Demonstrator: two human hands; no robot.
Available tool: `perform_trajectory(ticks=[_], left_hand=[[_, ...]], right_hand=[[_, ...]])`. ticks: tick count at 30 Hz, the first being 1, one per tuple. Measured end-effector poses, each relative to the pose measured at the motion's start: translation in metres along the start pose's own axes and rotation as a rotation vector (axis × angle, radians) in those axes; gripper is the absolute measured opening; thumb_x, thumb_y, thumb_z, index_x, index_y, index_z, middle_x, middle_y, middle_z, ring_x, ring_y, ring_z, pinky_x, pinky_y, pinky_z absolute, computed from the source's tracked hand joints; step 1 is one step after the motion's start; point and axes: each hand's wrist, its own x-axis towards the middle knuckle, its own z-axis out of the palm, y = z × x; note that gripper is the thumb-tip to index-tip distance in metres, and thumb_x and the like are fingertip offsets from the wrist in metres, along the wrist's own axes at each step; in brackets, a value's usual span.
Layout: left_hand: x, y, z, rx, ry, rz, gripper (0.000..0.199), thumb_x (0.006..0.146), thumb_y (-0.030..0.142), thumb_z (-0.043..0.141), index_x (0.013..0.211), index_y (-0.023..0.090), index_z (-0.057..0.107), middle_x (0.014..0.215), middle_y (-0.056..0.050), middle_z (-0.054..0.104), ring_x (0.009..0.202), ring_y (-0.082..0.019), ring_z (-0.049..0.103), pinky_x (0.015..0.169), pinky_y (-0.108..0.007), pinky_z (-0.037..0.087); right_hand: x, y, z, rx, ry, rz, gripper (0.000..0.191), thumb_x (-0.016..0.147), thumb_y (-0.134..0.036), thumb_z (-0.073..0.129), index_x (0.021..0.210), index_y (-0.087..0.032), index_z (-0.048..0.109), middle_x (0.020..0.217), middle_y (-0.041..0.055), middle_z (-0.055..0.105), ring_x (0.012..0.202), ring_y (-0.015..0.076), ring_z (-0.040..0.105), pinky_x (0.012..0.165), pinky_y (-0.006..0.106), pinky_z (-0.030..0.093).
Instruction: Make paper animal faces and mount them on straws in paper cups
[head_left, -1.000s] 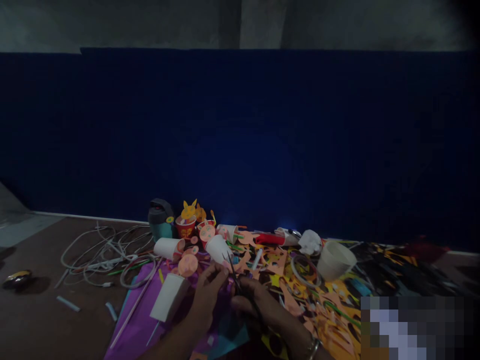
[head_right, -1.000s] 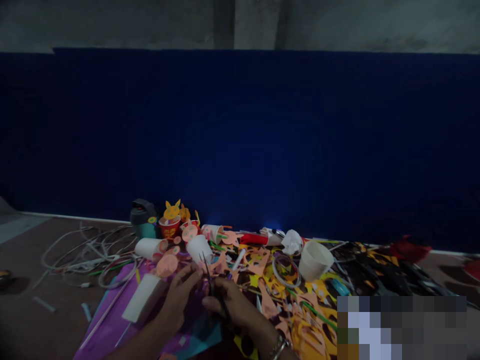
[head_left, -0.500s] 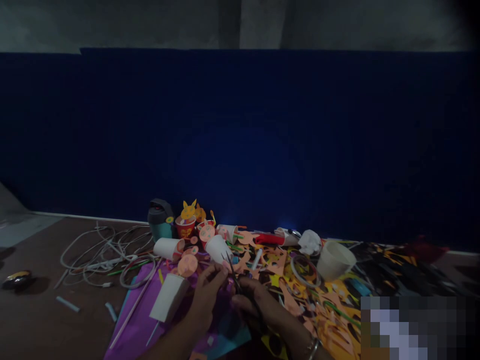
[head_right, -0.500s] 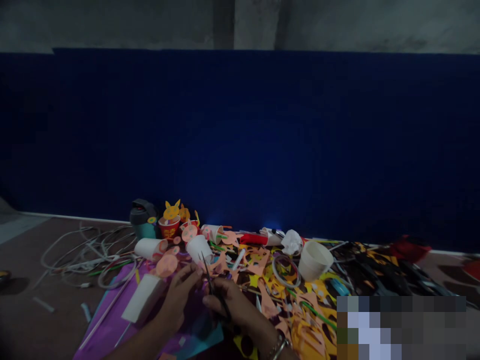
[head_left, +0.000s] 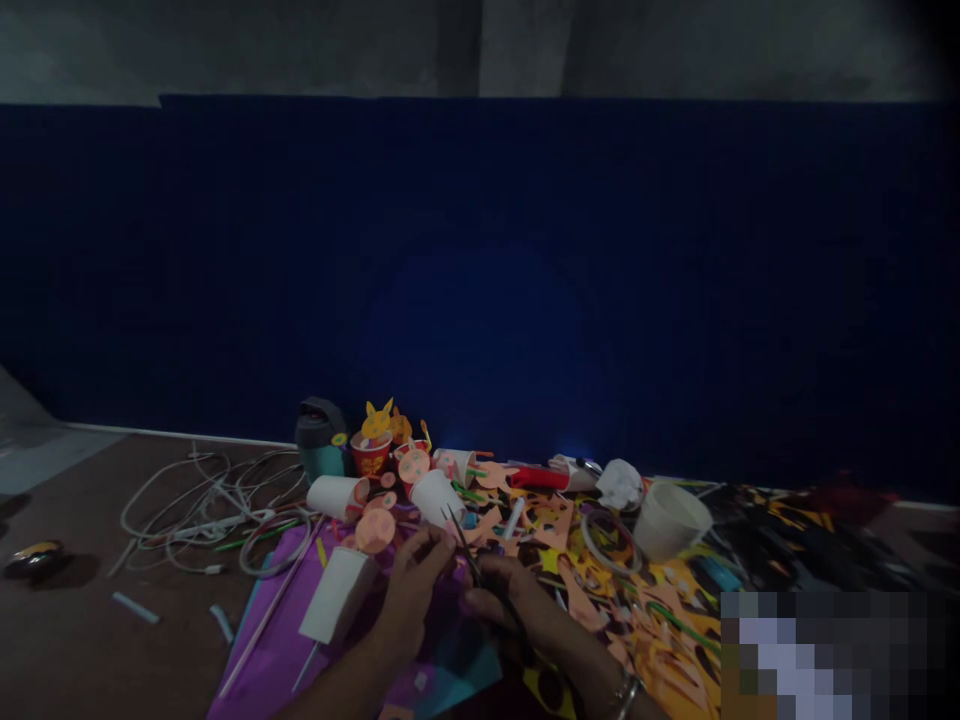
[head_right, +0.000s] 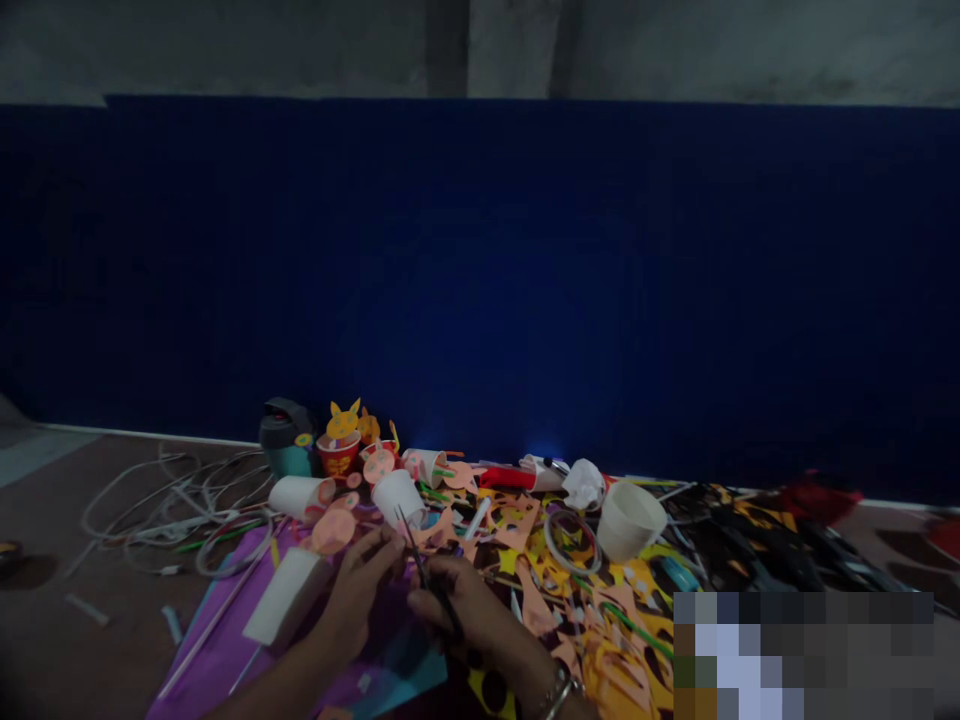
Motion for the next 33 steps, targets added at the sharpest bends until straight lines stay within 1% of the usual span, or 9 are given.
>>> perform_trajectory(ticks=[3, 7, 13, 16, 20, 24, 29, 33], left_hand=[[0.001, -0.003, -0.002, -0.006, 0.004, -0.002, 0.024, 0.066, 0.033, 0.072, 0.061, 0.016, 0.056, 0.054, 0.006, 0.047, 0.052, -0.008, 0.039, 0.05, -0.018, 0.031], [0.001, -0.004, -0.003, 0.018, 0.009, -0.003, 0.026, 0.067, 0.035, 0.072, 0.061, 0.016, 0.056, 0.054, 0.006, 0.047, 0.051, -0.008, 0.04, 0.049, -0.019, 0.031], [-0.002, 0.002, 0.001, 0.016, -0.008, -0.013, 0.026, 0.066, 0.035, 0.072, 0.06, 0.016, 0.056, 0.052, 0.006, 0.047, 0.051, -0.009, 0.04, 0.05, -0.019, 0.032], [-0.003, 0.005, 0.002, 0.007, -0.022, -0.02, 0.026, 0.066, 0.035, 0.072, 0.058, 0.016, 0.056, 0.051, 0.006, 0.047, 0.05, -0.009, 0.041, 0.05, -0.019, 0.032], [-0.003, 0.004, 0.002, 0.007, -0.032, -0.015, 0.022, 0.068, 0.033, 0.071, 0.062, 0.016, 0.058, 0.053, 0.005, 0.05, 0.051, -0.009, 0.043, 0.051, -0.019, 0.033], [-0.002, 0.0, 0.0, 0.004, -0.045, -0.006, 0.022, 0.071, 0.033, 0.069, 0.062, 0.016, 0.058, 0.053, 0.006, 0.05, 0.052, -0.008, 0.043, 0.051, -0.018, 0.032], [-0.001, -0.002, -0.002, 0.019, -0.041, -0.013, 0.021, 0.069, 0.034, 0.071, 0.064, 0.016, 0.06, 0.055, 0.005, 0.052, 0.054, -0.01, 0.044, 0.053, -0.019, 0.033], [0.0, -0.003, -0.003, 0.03, -0.027, -0.017, 0.023, 0.068, 0.036, 0.071, 0.064, 0.016, 0.06, 0.057, 0.004, 0.051, 0.054, -0.01, 0.044, 0.052, -0.02, 0.033]], right_hand=[[0.0, 0.0, 0.0, 0.001, 0.0, -0.033, 0.03, 0.073, -0.043, 0.065, 0.072, -0.018, 0.048, 0.053, -0.0072, 0.045, 0.041, 0.0057, 0.039, 0.039, 0.016, 0.031], [0.001, -0.002, -0.001, -0.02, 0.018, -0.061, 0.031, 0.07, -0.04, 0.069, 0.07, -0.017, 0.048, 0.054, -0.0074, 0.044, 0.044, 0.0052, 0.038, 0.041, 0.015, 0.031], [0.0, -0.002, 0.003, 0.032, -0.012, -0.027, 0.035, 0.072, -0.049, 0.063, 0.077, -0.018, 0.048, 0.055, -0.0067, 0.047, 0.042, 0.007, 0.043, 0.04, 0.017, 0.037], [-0.001, -0.004, 0.005, 0.017, -0.01, -0.03, 0.037, 0.072, -0.051, 0.063, 0.078, -0.018, 0.048, 0.053, -0.0071, 0.046, 0.041, 0.007, 0.044, 0.04, 0.018, 0.038], [-0.001, -0.008, 0.005, -0.01, 0.002, -0.063, 0.034, 0.076, -0.05, 0.06, 0.075, -0.018, 0.047, 0.054, -0.007, 0.045, 0.041, 0.0064, 0.042, 0.039, 0.017, 0.037], [0.0, -0.005, 0.006, 0.011, -0.005, -0.091, 0.033, 0.074, -0.046, 0.064, 0.075, -0.018, 0.047, 0.054, -0.0075, 0.045, 0.04, 0.0063, 0.042, 0.039, 0.017, 0.037], [0.001, -0.001, 0.01, 0.066, 0.014, -0.071, 0.034, 0.074, -0.048, 0.063, 0.076, -0.018, 0.045, 0.052, -0.0078, 0.046, 0.039, 0.0065, 0.043, 0.038, 0.017, 0.037], [0.001, -0.002, 0.012, 0.054, 0.017, -0.068, 0.035, 0.074, -0.048, 0.064, 0.078, -0.018, 0.047, 0.054, -0.0079, 0.045, 0.038, 0.0056, 0.041, 0.038, 0.017, 0.037]])
